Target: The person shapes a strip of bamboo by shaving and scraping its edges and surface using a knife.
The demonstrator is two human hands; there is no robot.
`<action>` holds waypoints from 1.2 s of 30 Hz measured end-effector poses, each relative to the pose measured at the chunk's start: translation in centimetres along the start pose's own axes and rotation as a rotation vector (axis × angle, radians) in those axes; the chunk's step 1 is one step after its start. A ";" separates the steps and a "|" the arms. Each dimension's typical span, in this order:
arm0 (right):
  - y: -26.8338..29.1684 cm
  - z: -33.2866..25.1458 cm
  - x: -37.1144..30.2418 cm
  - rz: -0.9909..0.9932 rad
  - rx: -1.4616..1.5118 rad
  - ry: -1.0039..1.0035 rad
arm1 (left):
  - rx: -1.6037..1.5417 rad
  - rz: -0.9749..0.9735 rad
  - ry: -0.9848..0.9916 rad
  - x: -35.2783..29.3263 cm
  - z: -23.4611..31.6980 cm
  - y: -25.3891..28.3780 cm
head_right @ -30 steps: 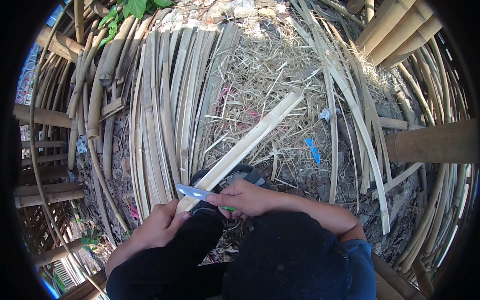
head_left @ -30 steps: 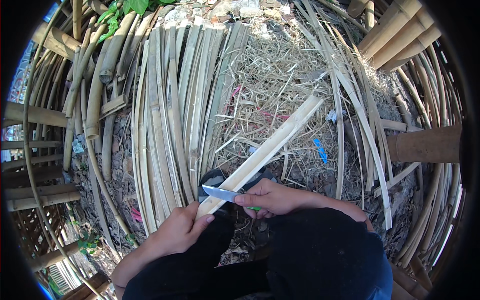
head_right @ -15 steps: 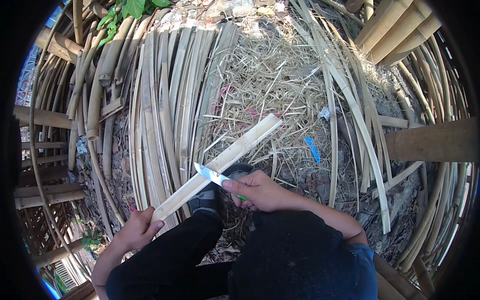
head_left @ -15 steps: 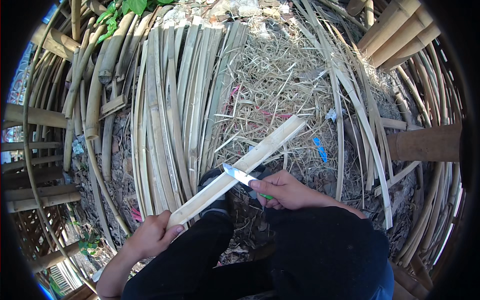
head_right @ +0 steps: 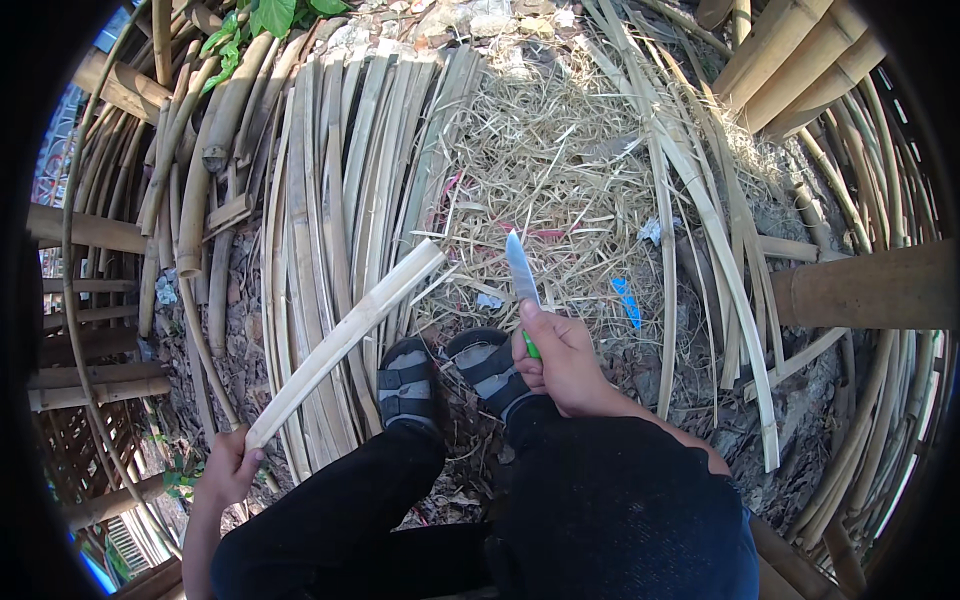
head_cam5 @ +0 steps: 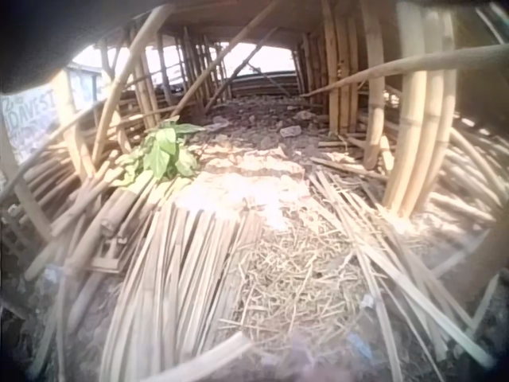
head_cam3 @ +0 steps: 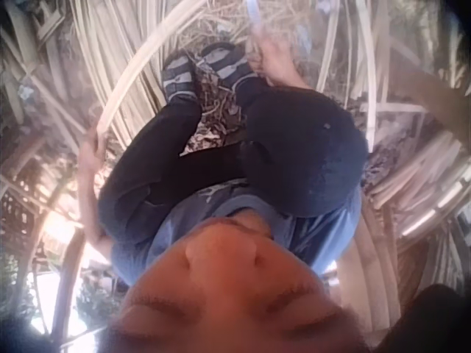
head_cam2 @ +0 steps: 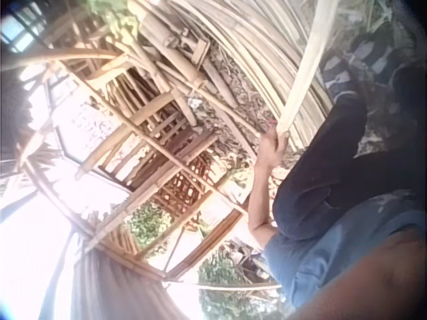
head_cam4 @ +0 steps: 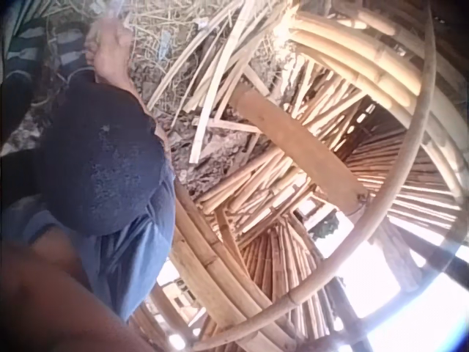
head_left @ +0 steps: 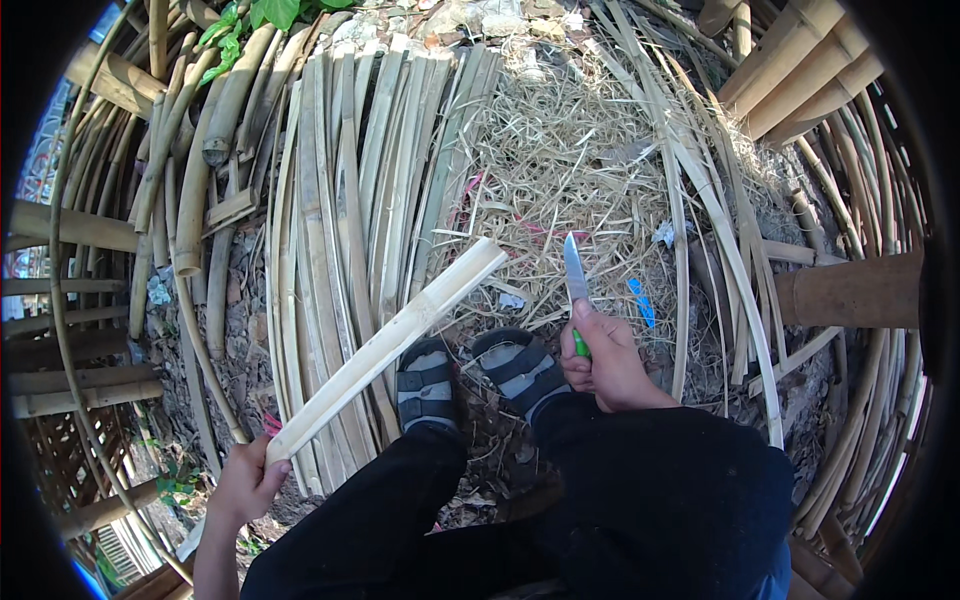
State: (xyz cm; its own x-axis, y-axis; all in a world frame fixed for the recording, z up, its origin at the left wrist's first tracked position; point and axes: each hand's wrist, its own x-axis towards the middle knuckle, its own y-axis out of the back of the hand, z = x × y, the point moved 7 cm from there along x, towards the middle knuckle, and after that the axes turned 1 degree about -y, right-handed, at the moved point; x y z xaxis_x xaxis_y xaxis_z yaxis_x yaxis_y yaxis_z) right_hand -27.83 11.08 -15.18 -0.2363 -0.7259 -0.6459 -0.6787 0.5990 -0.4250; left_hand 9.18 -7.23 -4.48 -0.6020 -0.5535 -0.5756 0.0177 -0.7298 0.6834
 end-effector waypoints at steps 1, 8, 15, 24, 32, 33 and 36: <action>-1.0 0.0 0.2 -0.108 -0.037 0.014 | 0.032 0.059 0.039 0.9 0.6 -0.2; -8.5 2.9 0.6 -0.694 -0.525 -0.062 | 0.141 0.160 -0.121 8.1 9.7 -4.3; -9.4 2.3 0.2 -0.694 -0.472 -0.086 | 0.159 0.257 -0.382 9.3 13.9 -4.7; -8.0 2.1 -0.4 -0.578 -0.540 -0.098 | 0.160 0.219 -0.445 7.3 12.1 -4.3; -6.4 1.3 -0.3 -0.467 -0.556 0.001 | 0.275 0.262 -0.459 6.9 12.6 -2.8; -6.1 0.9 -0.2 -0.415 -0.531 0.039 | 0.276 0.260 -0.458 6.5 12.4 -2.6; -5.8 0.5 -0.5 -0.399 -0.550 -0.009 | 0.299 0.230 -0.359 5.4 10.7 -2.0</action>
State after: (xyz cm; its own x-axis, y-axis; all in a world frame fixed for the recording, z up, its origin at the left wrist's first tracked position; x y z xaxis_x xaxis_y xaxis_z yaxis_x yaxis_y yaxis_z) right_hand -23.38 8.10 -12.73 0.1093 -0.8515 -0.5128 -0.9682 0.0255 -0.2487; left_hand -2.66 -4.48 -4.17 -0.8462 -0.4752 -0.2413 -0.0160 -0.4298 0.9028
